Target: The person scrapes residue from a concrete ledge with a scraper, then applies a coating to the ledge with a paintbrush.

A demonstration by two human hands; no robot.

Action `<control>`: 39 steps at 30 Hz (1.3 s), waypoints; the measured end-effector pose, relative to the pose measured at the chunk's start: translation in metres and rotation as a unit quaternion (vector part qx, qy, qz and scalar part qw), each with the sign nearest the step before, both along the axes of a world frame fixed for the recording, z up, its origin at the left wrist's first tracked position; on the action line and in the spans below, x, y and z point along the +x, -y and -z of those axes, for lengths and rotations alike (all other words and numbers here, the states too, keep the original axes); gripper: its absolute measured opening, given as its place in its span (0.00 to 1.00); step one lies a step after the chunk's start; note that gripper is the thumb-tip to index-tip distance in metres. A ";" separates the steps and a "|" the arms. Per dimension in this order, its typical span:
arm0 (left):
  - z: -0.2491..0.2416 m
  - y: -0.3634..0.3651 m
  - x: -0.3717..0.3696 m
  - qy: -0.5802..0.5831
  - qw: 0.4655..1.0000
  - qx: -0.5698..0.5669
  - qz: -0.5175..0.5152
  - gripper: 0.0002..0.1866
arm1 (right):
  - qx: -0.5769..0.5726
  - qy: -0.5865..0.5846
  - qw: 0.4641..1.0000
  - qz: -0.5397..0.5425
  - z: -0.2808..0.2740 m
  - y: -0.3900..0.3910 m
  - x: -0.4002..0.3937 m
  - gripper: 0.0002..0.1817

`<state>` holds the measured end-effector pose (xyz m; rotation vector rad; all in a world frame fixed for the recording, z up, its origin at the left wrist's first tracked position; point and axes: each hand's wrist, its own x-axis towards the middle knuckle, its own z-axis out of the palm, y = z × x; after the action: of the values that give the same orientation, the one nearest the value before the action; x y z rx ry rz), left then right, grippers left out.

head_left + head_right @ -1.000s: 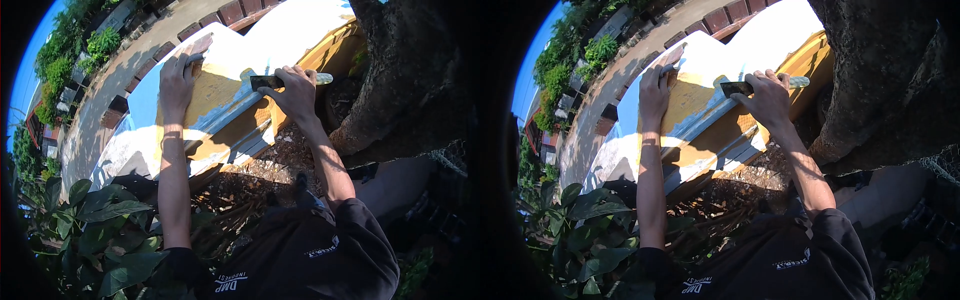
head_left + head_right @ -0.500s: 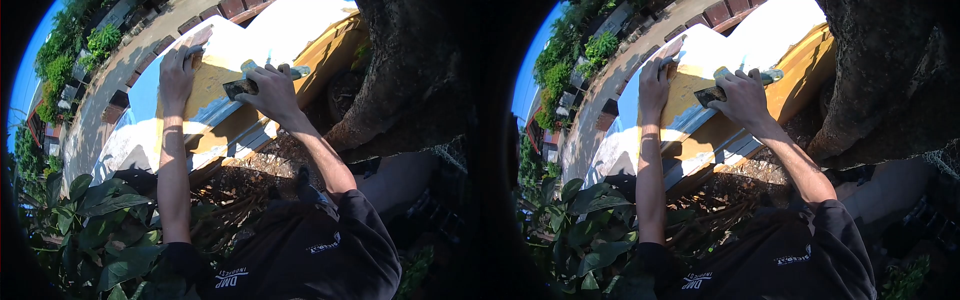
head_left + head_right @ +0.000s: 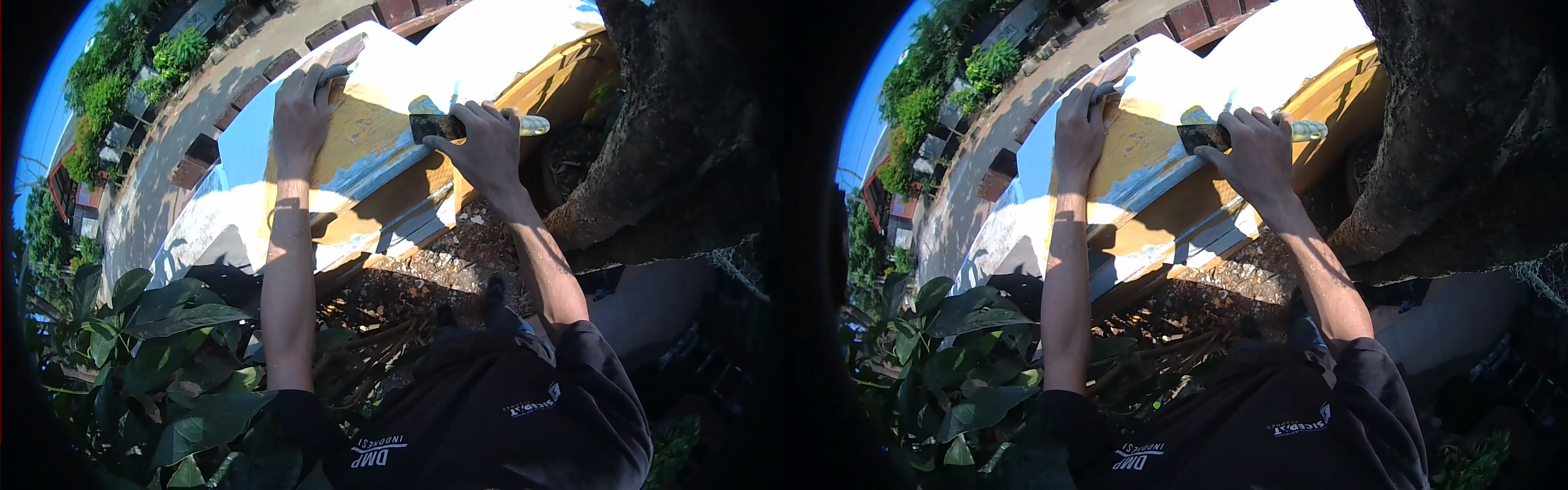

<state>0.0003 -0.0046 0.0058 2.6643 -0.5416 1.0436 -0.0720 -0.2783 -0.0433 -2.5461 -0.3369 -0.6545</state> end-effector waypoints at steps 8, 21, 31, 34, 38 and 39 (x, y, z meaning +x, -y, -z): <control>0.003 -0.002 0.002 0.018 1.000 0.006 0.000 0.14 | -0.005 0.007 1.000 0.010 0.003 -0.001 0.000 0.24; 0.005 -0.005 0.003 0.022 1.000 -0.001 0.015 0.14 | -0.026 -0.018 0.999 -0.038 -0.014 -0.014 -0.003 0.24; 0.000 0.001 -0.001 0.008 1.000 0.000 0.003 0.14 | -0.023 0.021 0.999 -0.019 -0.001 -0.008 0.001 0.25; 0.002 -0.004 0.002 0.021 1.000 0.001 0.007 0.14 | -0.027 0.003 0.999 -0.022 -0.007 -0.011 0.000 0.25; 0.003 -0.001 0.000 0.023 1.000 0.005 -0.004 0.14 | -0.033 0.012 0.999 -0.022 -0.010 -0.015 -0.005 0.25; 0.002 0.000 -0.001 0.024 1.000 0.007 -0.006 0.14 | -0.030 0.007 0.999 -0.030 -0.010 -0.017 -0.006 0.25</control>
<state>-0.0006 -0.0047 0.0036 2.6647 -0.5446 1.1136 -0.0780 -0.2614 -0.0334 -2.5781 -0.4427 -0.6496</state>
